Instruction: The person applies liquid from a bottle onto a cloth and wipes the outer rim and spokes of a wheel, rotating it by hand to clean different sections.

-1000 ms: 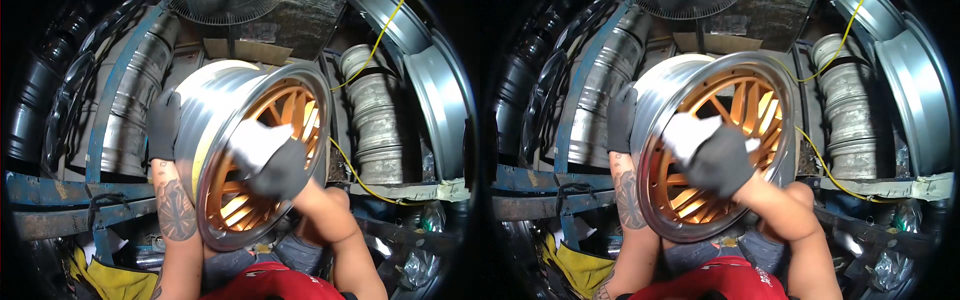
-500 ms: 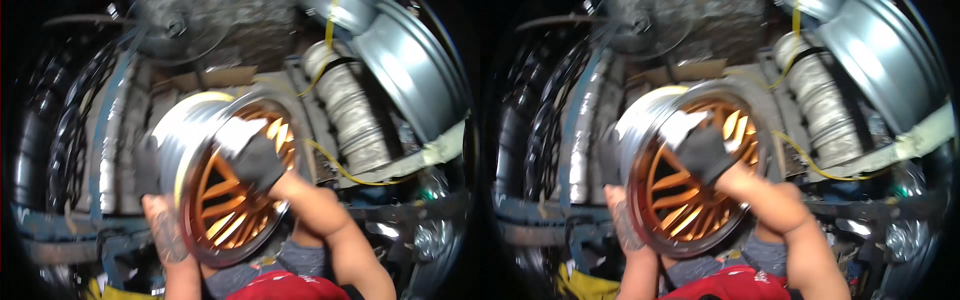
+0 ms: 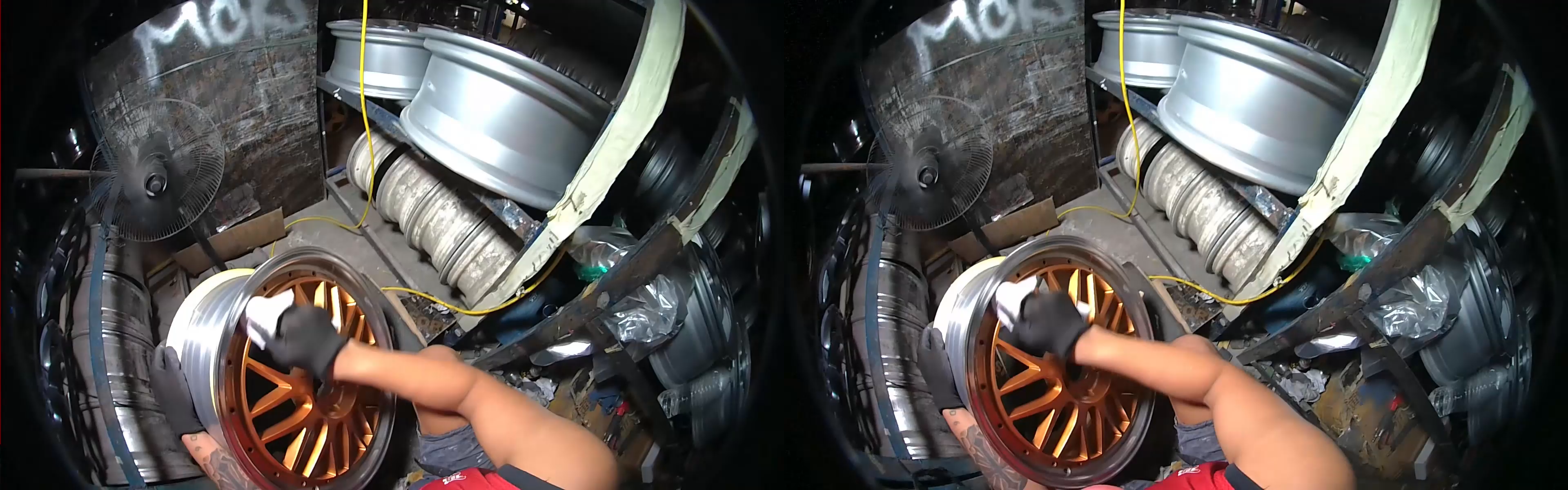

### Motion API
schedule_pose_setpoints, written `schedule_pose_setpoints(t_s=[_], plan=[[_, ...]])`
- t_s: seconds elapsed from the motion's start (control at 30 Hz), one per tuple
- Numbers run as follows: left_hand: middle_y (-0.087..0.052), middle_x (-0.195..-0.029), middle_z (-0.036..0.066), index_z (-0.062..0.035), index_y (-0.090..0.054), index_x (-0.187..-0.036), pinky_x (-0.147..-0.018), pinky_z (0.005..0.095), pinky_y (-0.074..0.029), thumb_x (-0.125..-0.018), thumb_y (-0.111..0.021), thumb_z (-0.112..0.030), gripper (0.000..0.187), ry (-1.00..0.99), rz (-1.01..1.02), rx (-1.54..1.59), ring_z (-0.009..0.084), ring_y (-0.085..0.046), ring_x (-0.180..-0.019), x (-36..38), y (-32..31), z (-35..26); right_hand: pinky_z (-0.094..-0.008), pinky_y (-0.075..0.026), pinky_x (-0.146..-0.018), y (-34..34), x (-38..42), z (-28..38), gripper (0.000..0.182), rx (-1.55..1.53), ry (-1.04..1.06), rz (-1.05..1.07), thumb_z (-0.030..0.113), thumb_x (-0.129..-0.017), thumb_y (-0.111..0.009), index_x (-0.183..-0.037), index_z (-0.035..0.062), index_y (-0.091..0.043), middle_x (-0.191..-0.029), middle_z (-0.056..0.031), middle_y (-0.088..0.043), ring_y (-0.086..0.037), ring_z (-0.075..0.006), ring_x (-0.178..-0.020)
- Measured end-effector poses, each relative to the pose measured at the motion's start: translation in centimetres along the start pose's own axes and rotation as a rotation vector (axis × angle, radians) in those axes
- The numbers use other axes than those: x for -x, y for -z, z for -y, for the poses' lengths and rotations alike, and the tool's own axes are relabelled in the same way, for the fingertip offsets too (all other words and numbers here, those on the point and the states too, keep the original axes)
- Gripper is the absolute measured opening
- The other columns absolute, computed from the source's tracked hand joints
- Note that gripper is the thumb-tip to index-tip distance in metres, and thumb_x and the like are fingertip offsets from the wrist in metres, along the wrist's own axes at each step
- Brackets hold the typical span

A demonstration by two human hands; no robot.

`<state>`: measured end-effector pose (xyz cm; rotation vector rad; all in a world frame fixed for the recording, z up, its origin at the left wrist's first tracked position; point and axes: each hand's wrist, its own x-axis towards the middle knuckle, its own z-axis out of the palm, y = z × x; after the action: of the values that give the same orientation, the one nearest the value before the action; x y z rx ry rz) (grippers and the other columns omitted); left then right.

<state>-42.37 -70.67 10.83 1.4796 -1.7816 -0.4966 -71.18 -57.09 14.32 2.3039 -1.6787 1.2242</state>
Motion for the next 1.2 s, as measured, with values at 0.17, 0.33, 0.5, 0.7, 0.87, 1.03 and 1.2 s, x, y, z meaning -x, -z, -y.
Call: schedule_pose_setpoints(t_s=[0.17, 0.33, 0.5, 0.7, 0.87, 1.03, 1.2], plan=[[-0.069, -0.107, 0.025, 0.0036, -0.064, -0.122, -0.087, 0.0415, -0.049, -0.103, -0.049, -0.026, 0.038, -0.049, 0.017, 0.040, 0.0346, -0.065, -0.094, -0.5, -0.4, 0.2, -0.0433, -0.055, -0.057, -1.4, 1.1, 2.1, 0.025, -0.283, 0.203, -0.056, 0.025, -0.086, -0.071, -0.107, 0.0120, -0.070, -0.082, -0.0140, -0.069, -0.067, -0.0341, -0.064], [-0.068, -0.109, 0.025, 0.0040, -0.063, -0.126, -0.088, 0.0412, -0.048, -0.103, -0.050, -0.026, 0.040, 0.027, 0.041, 0.058, 0.0350, -0.065, -0.097, -0.5, -0.2, -0.6, -0.0466, -0.054, -0.057, -0.5, -0.3, 1.1, 0.021, -0.023, -0.001, -0.189, 0.031, -0.087, -0.069, -0.088, 0.0110, -0.070, -0.070, -0.0173, -0.067, -0.068, -0.0356, -0.062], [-0.065, -0.129, 0.027, 0.0041, -0.062, -0.131, -0.103, 0.0417, -0.047, -0.105, -0.049, -0.030, 0.045, -0.042, 0.040, -0.008, 0.0404, -0.061, -0.117, -1.0, -0.6, 2.1, -0.0438, -0.053, -0.056, -2.1, -1.3, -0.6, 0.015, -0.123, 0.250, -0.194, 0.027, -0.075, -0.073, -0.081, 0.0132, -0.070, -0.075, -0.0112, -0.069, -0.066, -0.0339, -0.063], [-0.069, -0.110, 0.026, 0.0016, -0.066, -0.121, -0.089, 0.0421, -0.050, -0.102, -0.053, -0.032, 0.041, 0.107, 0.018, 0.084, 0.0390, -0.066, -0.099, -0.3, -0.5, -0.4, -0.0451, -0.051, -0.058, -2.2, 1.5, 3.2, 0.027, -0.324, 0.118, 0.169, 0.033, -0.080, -0.074, -0.077, 0.0062, -0.069, -0.070, -0.0129, -0.065, -0.065, -0.0333, -0.062], [-0.070, -0.109, 0.026, 0.0008, -0.067, -0.122, -0.086, 0.0417, -0.052, -0.101, -0.055, -0.033, 0.041, 0.033, -0.025, -0.001, 0.0403, -0.067, -0.095, 0.2, -0.3, -0.7, -0.0400, -0.053, -0.052, -1.7, -1.7, -0.4, 0.020, -0.055, -0.001, -0.109, 0.030, -0.084, -0.075, -0.080, 0.0097, -0.074, -0.070, -0.0135, -0.069, -0.067, -0.0293, -0.057], [-0.072, -0.107, 0.024, -0.0026, -0.068, -0.123, -0.084, 0.0423, -0.053, -0.099, -0.058, -0.033, 0.040, 0.196, 0.003, 0.018, 0.0384, -0.070, -0.095, -0.1, -0.3, -0.4, -0.0417, -0.052, -0.054, -2.2, -2.0, 1.4, 0.022, -0.229, 0.311, -0.334, 0.031, -0.083, -0.076, -0.076, 0.0101, -0.074, -0.069, -0.0115, -0.069, -0.065, -0.0299, -0.053], [-0.071, -0.093, 0.022, -0.0032, -0.069, -0.123, -0.081, 0.0391, -0.053, -0.098, -0.058, -0.030, 0.038, 0.033, -0.081, -0.084, 0.0303, -0.071, -0.087, 0.4, 0.3, -1.1, -0.0315, -0.049, -0.053, 0.6, -2.9, -3.5, 0.037, -0.574, -0.492, 0.061, 0.031, -0.099, -0.064, -0.081, -0.0002, -0.071, -0.061, -0.0069, -0.064, -0.063, -0.0154, -0.055]])
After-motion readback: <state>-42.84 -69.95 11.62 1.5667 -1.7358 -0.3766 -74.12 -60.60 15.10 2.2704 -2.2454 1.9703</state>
